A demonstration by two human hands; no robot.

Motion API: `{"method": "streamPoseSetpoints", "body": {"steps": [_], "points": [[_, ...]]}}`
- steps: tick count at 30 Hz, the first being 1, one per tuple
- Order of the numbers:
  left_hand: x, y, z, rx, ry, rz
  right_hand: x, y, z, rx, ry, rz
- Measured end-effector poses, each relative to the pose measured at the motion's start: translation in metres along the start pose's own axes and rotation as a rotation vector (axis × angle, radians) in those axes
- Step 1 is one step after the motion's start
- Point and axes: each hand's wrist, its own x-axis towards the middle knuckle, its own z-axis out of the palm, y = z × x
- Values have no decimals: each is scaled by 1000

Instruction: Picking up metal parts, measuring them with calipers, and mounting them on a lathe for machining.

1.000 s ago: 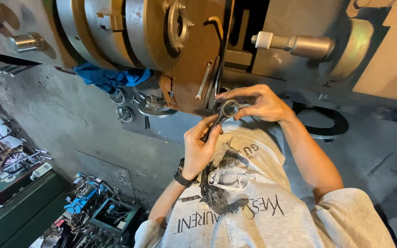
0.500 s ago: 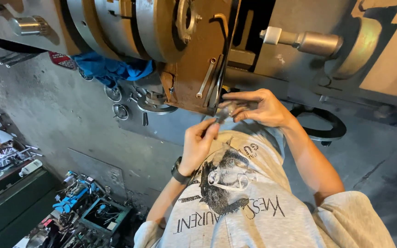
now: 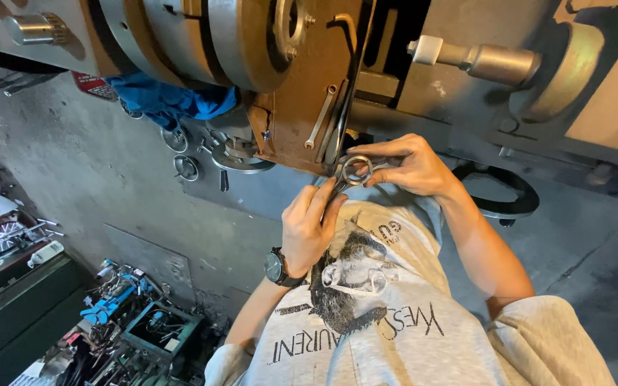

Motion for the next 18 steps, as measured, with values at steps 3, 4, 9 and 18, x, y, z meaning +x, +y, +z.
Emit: {"method": "streamPoseSetpoints", "body": {"steps": [3,4,9,18], "points": [[1,2,-1,18,-23,-1,1,-1,0,4,0,4],[2,3,-1,24,-31,-4,1,-1,0,6,0,11],[8,5,-1,-65,-48,-46,2,-11,1,-51,-9,21],[33,-17,-21,-113,-165,445,-7,16,-15,-6,-48,194]]}}
